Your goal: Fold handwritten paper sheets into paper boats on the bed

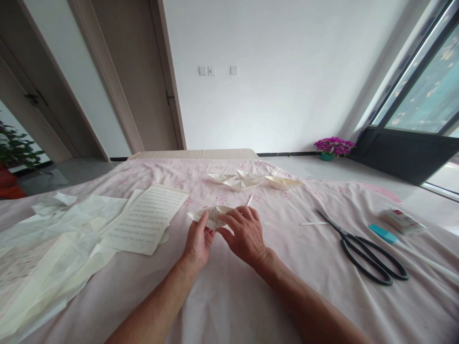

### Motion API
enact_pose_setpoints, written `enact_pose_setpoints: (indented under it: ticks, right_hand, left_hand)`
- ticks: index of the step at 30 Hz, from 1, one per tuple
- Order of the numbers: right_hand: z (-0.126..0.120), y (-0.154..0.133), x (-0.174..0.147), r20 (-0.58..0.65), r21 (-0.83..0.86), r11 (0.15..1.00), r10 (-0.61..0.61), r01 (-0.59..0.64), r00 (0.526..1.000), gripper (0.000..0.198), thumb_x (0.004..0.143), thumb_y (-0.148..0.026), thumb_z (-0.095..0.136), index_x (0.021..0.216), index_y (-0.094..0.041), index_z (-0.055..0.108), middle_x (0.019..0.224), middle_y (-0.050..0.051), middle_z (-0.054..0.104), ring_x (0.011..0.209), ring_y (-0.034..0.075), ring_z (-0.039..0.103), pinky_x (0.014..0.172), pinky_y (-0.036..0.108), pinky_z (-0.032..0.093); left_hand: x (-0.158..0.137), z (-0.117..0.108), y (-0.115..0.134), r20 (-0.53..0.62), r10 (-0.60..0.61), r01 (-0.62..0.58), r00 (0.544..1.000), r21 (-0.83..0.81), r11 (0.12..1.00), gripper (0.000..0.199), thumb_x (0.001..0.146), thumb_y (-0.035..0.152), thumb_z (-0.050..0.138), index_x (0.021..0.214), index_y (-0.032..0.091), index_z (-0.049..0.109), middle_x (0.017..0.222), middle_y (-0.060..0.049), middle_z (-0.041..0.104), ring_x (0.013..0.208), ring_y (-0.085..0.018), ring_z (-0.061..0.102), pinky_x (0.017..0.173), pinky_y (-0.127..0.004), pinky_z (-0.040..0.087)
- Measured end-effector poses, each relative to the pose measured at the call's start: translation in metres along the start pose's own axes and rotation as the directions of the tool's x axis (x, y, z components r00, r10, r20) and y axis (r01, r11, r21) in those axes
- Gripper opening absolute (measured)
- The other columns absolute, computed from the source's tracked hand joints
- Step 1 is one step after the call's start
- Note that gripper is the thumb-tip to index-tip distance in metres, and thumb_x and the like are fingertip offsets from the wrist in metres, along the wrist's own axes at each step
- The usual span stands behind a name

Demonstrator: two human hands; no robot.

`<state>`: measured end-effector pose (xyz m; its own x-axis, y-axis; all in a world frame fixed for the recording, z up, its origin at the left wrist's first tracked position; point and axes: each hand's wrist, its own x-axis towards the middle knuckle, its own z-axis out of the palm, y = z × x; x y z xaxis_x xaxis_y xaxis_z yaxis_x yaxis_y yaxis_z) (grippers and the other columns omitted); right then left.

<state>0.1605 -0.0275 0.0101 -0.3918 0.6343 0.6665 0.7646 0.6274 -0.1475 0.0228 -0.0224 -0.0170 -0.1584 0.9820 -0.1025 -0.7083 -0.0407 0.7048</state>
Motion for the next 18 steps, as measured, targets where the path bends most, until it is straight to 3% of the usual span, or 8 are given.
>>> enact_pose_setpoints:
  ticks: [7,14,18]
  right_hand:
    - [-0.0026,-0.0064,0.004,0.015,-0.067,0.98,0.187,-0.185,0.982,0.02,0.089,-0.033,0.057,0.106,-0.026,0.062,0.092,0.003,0.065,0.088,0.021,0.046,0.077,0.034,0.027]
    - [-0.0002,-0.0067,0.0044,0.01,-0.062,0.989,0.134,-0.133,0.991,0.009,0.085,-0.035,0.063,0.088,-0.027,0.065,0.082,0.002,0.064,0.084,0.02,0.044,0.071,0.034,0.024]
    - [0.0003,-0.0067,0.0038,0.013,-0.063,0.996,0.071,-0.07,0.997,0.013,0.087,-0.033,0.06,0.078,-0.024,0.064,0.074,0.002,0.062,0.082,0.019,0.042,0.069,0.035,0.022]
  left_hand:
    - [-0.002,-0.0002,-0.0065,-0.012,0.012,-0.012,1.0,0.025,1.0,0.034,0.075,0.034,0.071,0.105,0.018,0.063,0.098,-0.005,0.068,0.084,-0.015,0.064,0.069,-0.024,0.049]
    - [-0.0072,0.0036,-0.0061,-0.007,-0.021,0.021,1.0,0.036,0.999,0.032,0.075,0.035,0.071,0.101,0.018,0.063,0.093,-0.003,0.069,0.08,-0.015,0.065,0.067,-0.023,0.049]
    - [-0.0101,0.0069,-0.0051,-0.019,-0.085,0.085,0.996,-0.009,0.996,0.03,0.072,0.033,0.073,0.096,0.018,0.063,0.087,-0.001,0.068,0.074,-0.013,0.064,0.062,-0.022,0.049]
